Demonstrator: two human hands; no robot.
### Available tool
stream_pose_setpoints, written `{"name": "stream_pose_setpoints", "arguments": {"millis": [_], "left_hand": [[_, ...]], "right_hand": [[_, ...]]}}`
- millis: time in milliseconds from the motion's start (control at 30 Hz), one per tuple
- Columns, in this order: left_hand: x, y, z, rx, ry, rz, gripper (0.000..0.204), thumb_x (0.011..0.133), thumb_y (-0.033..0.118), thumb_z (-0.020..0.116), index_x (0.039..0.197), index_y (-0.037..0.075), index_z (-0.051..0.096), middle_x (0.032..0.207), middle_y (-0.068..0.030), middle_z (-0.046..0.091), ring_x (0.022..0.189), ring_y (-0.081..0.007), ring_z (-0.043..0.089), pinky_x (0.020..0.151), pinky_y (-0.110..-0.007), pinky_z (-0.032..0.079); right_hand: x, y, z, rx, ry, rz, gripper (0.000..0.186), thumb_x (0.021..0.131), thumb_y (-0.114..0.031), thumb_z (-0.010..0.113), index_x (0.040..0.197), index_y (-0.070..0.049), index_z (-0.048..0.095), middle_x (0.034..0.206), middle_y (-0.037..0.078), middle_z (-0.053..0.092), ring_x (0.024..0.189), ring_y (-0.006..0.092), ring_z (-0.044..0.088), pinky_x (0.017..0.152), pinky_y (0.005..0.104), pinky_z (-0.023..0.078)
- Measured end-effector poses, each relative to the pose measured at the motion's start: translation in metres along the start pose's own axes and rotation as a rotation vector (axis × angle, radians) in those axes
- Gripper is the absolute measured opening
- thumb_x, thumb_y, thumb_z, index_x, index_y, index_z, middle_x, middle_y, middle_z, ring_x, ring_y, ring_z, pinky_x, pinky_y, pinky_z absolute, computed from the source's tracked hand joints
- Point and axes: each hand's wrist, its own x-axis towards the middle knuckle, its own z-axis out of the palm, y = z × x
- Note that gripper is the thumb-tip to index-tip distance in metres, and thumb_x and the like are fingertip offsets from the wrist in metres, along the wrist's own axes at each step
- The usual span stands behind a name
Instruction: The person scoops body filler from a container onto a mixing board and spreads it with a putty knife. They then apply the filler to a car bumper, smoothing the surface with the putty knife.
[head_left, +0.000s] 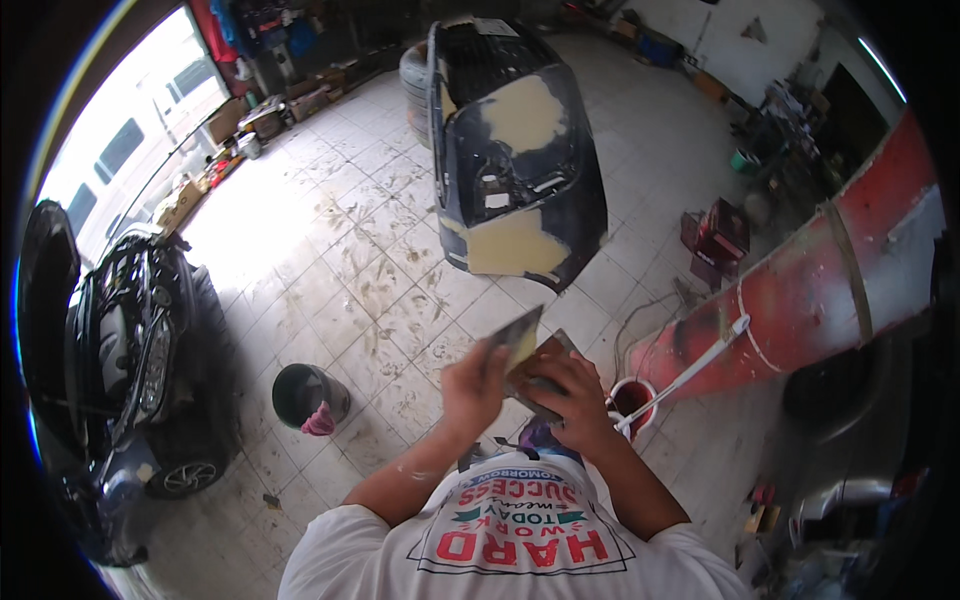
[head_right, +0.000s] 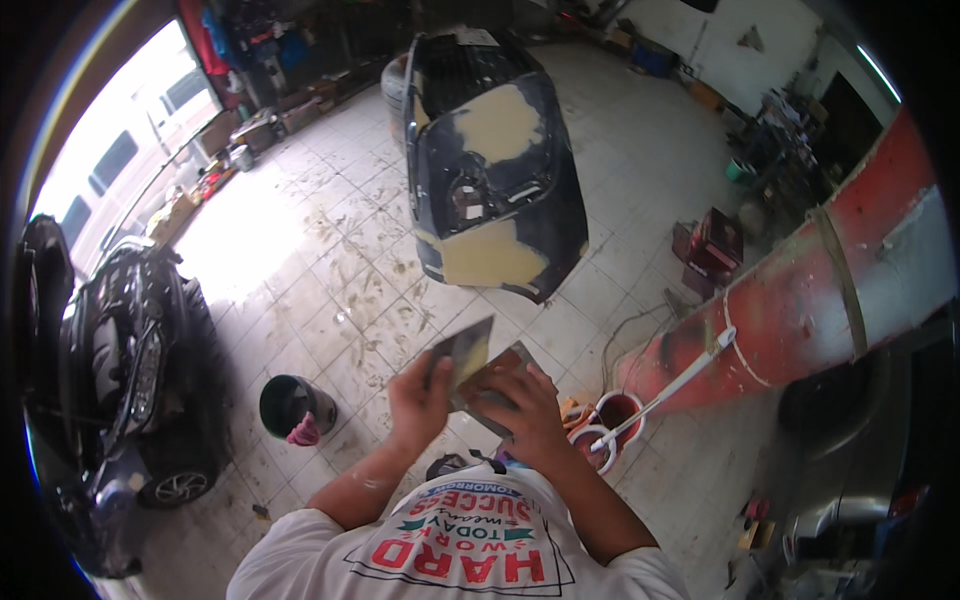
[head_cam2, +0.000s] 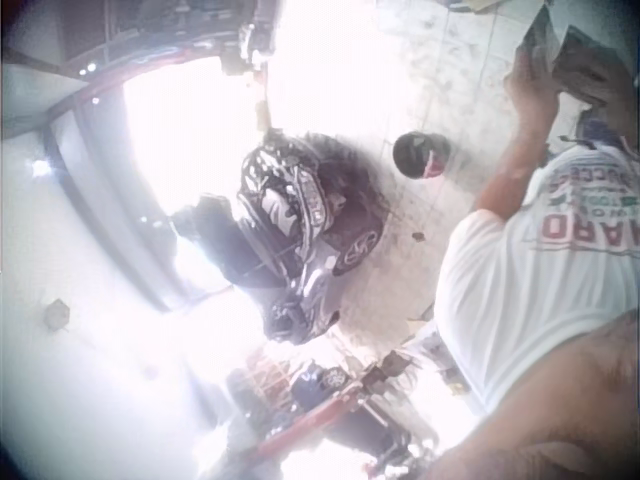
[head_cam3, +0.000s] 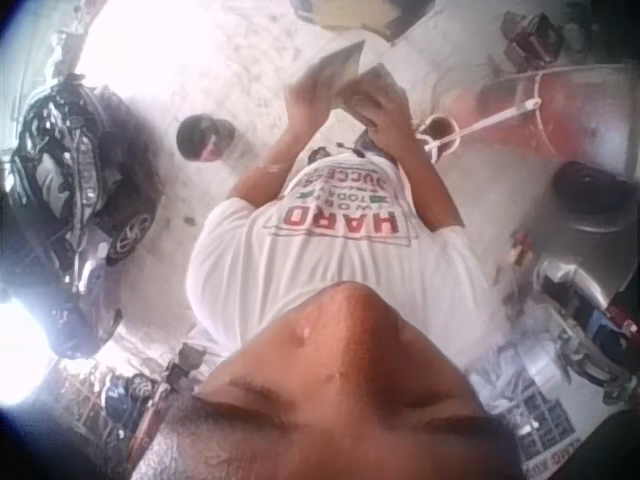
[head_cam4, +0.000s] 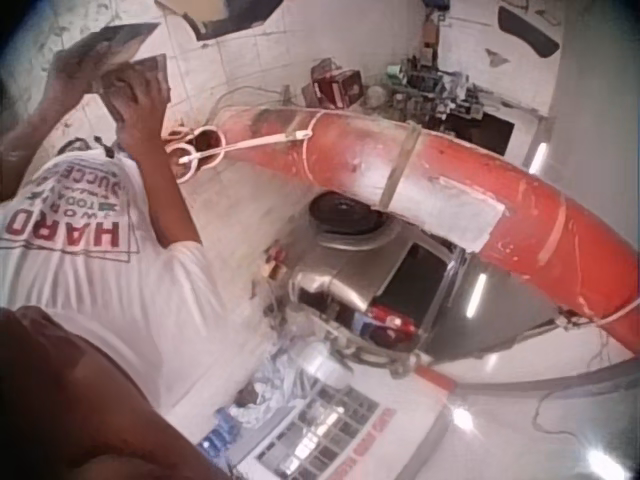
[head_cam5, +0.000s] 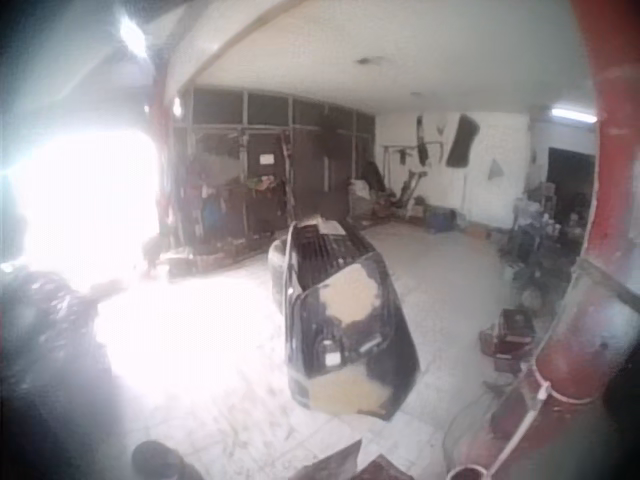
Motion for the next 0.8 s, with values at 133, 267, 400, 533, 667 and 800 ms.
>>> {"name": "stream_pose_setpoints", "arguments": {"millis": [133,267,400,533,667,800], "left_hand": [[0.028,-0.013,0.004,-0.196,0.086,0.044,0.019,0.108,0.014,0.064,0.113,-0.003,0.071,0.082,-0.0031,0.071,0.077,-0.0037,0.055,0.065,-0.025,0.048],[0.071,-0.046,-0.008,-0.415,0.187,-0.008,0.028,0.112,0.020,0.060,0.129,-0.002,0.066,0.109,-0.0035,0.074,0.096,-0.0083,0.065,0.081,-0.025,0.053],[0.091,-0.110,-0.018,-0.688,0.382,-0.377,0.040,0.114,0.030,0.054,0.141,0.001,0.058,0.127,-0.0091,0.070,0.109,-0.0195,0.070,0.093,-0.033,0.058],[0.083,-0.186,-0.005,-0.816,0.521,-0.705,0.046,0.114,0.037,0.049,0.145,0.003,0.055,0.136,-0.0114,0.066,0.118,-0.0280,0.069,0.101,-0.043,0.057],[0.088,-0.250,0.028,-0.975,0.466,-0.867,0.043,0.113,0.036,0.049,0.144,0.008,0.057,0.136,-0.0111,0.067,0.118,-0.0302,0.069,0.101,-0.047,0.057],[0.106,-0.317,0.060,-0.921,0.270,-0.788,0.036,0.112,0.028,0.055,0.140,0.007,0.058,0.133,-0.0109,0.068,0.115,-0.0270,0.069,0.096,-0.044,0.058]], "right_hand": [[-0.006,0.030,0.033,0.272,-0.213,0.129,0.056,0.076,0.003,0.073,0.127,-0.019,0.076,0.134,0.002,0.068,0.130,0.0269,0.061,0.110,0.0464,0.046],[-0.013,0.094,0.085,1.362,0.009,1.003,0.043,0.095,0.001,0.068,0.137,-0.007,0.067,0.133,0.009,0.070,0.124,0.0313,0.066,0.109,0.0532,0.050],[-0.013,0.189,0.130,2.224,0.169,0.953,0.053,0.093,0.000,0.068,0.145,-0.008,0.060,0.137,0.013,0.069,0.128,0.0344,0.065,0.109,0.0547,0.051],[-0.008,0.260,0.165,2.362,0.340,0.885,0.050,0.098,-0.007,0.064,0.147,-0.007,0.057,0.141,0.015,0.066,0.132,0.0353,0.062,0.112,0.0553,0.048],[-0.007,0.315,0.189,2.416,0.507,1.001,0.050,0.097,-0.004,0.062,0.146,-0.006,0.057,0.141,0.015,0.066,0.131,0.0369,0.062,0.114,0.0557,0.047],[-0.008,0.365,0.222,2.158,0.524,1.049,0.054,0.093,0.001,0.062,0.146,-0.006,0.057,0.140,0.014,0.066,0.130,0.0375,0.062,0.112,0.0552,0.049]]}}
